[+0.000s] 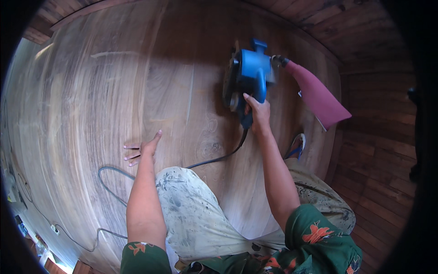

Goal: The person kneels on a wooden floor and uses a blue electric sander to smooth the surface. They move the sander back and forth across the planks, occasionally adjusting the power cord to maintain coverage.

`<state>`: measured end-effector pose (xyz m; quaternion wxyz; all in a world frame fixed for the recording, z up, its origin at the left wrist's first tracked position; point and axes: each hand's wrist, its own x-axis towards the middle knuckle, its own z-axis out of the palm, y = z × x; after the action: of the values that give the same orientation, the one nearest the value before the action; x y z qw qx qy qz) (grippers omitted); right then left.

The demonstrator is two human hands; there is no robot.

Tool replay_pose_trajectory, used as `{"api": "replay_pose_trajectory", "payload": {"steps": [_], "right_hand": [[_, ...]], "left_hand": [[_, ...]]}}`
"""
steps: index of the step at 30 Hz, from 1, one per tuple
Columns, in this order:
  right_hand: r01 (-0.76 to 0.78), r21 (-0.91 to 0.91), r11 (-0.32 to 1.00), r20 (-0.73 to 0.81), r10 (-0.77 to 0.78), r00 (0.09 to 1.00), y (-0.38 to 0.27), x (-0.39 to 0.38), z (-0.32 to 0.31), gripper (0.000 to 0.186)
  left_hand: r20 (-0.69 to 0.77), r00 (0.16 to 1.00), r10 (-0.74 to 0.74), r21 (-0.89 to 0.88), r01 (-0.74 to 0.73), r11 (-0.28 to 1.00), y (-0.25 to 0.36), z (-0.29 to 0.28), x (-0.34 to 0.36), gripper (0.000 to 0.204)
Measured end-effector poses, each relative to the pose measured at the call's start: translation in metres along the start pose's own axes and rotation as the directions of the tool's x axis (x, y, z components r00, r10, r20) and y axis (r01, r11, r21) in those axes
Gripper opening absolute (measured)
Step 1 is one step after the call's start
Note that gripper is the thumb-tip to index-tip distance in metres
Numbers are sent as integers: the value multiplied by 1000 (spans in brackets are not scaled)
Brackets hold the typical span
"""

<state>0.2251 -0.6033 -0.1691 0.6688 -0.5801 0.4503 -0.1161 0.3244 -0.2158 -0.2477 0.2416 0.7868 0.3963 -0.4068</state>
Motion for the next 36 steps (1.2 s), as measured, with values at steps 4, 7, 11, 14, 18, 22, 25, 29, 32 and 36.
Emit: {"api": "replay_pose_trajectory", "payload": {"steps": [4,7,11,14,18,22,25,29,32,36], "right_hand": [[-15,1,1000,4,15,1000,6,-28,-6,25],[-38,-16,999,5,39,999,12,-47,-10,24],[-51,-5,999,-9,51,999,19,-74,-11,24],[-76,20,997,-5,76,997,20,-91,-11,23],[-46,72,996,-10,46,999,18,-98,-8,28],[76,115,991,42,-81,996,4,-44,5,31],[112,110,988,48,-118,992,-10,28,28,31],[136,148,980,110,-153,982,-23,96,43,32],[-36,268,963,143,-3,990,-23,125,49,31],[-127,375,918,259,28,965,-27,138,23,32]], "left_hand": [[-158,987,-27,-24,24,999,6,4,-16,166],[-35,999,-8,-27,7,1000,5,0,-12,168],[65,998,17,-6,-17,1000,2,-4,0,169],[51,999,6,7,-7,1000,2,-4,-1,169],[29,1000,-8,16,8,1000,10,-7,-18,169],[8,999,-44,25,43,999,19,-10,-36,169],[21,997,-73,55,72,996,19,-11,-33,169],[284,958,34,81,-59,995,14,-2,-2,169],[206,970,127,27,-136,990,10,1,12,167],[-17,993,120,22,-120,993,19,10,-10,164]]}}
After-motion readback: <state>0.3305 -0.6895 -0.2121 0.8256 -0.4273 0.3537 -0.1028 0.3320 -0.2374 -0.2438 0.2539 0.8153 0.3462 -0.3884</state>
